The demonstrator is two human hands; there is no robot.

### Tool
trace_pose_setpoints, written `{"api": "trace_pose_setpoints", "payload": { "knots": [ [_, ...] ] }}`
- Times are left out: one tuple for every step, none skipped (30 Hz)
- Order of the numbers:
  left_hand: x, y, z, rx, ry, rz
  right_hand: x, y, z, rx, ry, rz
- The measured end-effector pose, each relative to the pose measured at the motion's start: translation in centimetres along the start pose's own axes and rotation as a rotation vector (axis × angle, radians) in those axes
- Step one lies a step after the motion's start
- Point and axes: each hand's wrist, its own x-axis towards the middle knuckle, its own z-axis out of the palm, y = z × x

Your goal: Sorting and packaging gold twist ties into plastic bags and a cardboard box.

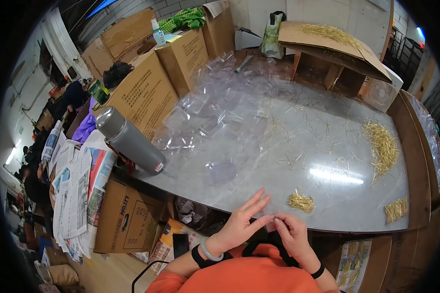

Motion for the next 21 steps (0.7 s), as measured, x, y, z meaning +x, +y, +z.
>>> {"api": "trace_pose_setpoints", "payload": {
  "knots": [
    [0.0, 0.1, 0.2, 0.003, 0.022, 0.009, -0.1, 0.0, 0.2, -0.072, 0.053, -0.053],
    [0.0, 0.1, 0.4, 0.007, 0.044, 0.017, -0.2, -0.3, 0.6, -0.103, 0.084, -0.061],
    [0.0, 0.1, 0.6, 0.008, 0.056, 0.042, -0.2, -0.7, 0.9, -0.132, 0.113, -0.073],
    [0.1, -0.1, 0.8, 0.009, 0.069, 0.066, -0.3, -1.0, 1.1, -0.160, 0.142, -0.084],
    [0.0, -0.3, 0.9, 0.011, 0.082, 0.090, -0.3, -0.9, 1.3, -0.145, 0.153, -0.085],
    [0.0, -0.4, 0.9, 0.045, 0.079, 0.126, -0.4, -0.7, 1.5, -0.132, 0.164, -0.086],
    [0.0, -0.5, 0.8, 0.080, 0.078, 0.162, -0.4, -0.6, 1.6, -0.118, 0.175, -0.087],
    [0.0, -0.7, 0.8, 0.116, 0.077, 0.197, -0.4, -0.8, 1.6, -0.139, 0.166, -0.095],
    [-0.1, -1.0, 1.5, -0.018, 0.151, 0.261, -0.3, -1.2, 1.4, -0.158, 0.152, -0.104],
    [-0.2, -1.4, 2.8, -0.150, 0.227, 0.326, -0.2, -1.4, 1.3, -0.176, 0.137, -0.116],
    [-0.2, -1.8, 3.2, -0.282, 0.304, 0.393, 0.0, -1.4, 1.2, -0.213, 0.113, -0.140],
    [-0.2, -2.3, 2.8, -0.010, 0.291, 0.433, -0.2, -1.3, 1.0, -0.252, 0.093, -0.161],
    [-0.3, -2.5, 2.6, 0.083, 0.253, 0.420, -0.3, -1.2, 0.9, -0.291, 0.073, -0.181],
    [-0.4, -2.7, 2.5, 0.176, 0.214, 0.404, -0.4, -0.9, 1.1, -0.280, 0.096, -0.194],
    [-0.5, -2.9, 2.6, 0.262, 0.174, 0.385, -0.6, -0.5, 1.3, -0.274, 0.118, -0.202],
    [-0.6, -2.5, 2.9, 0.352, 0.250, 0.427, -0.7, -0.2, 1.5, -0.267, 0.140, -0.210],
    [-0.8, -2.6, 3.0, 0.383, 0.261, 0.403, -0.8, -0.4, 1.6, -0.327, 0.122, -0.236],
    [-0.9, -2.7, 3.2, 0.411, 0.269, 0.381, -0.9, -0.9, 1.5, -0.390, 0.105, -0.262],
    [-1.1, -2.8, 3.3, 0.439, 0.277, 0.359, -1.0, -1.1, 1.5, -0.453, 0.089, -0.289],
    [-1.3, -2.6, 3.4, 0.393, 0.313, 0.333, -1.2, -0.8, 1.6, -0.477, 0.127, -0.331],
    [-1.1, -2.3, 3.5, 0.344, 0.342, 0.314, -1.5, -0.2, 1.5, -0.505, 0.172, -0.371]
  ]
}}
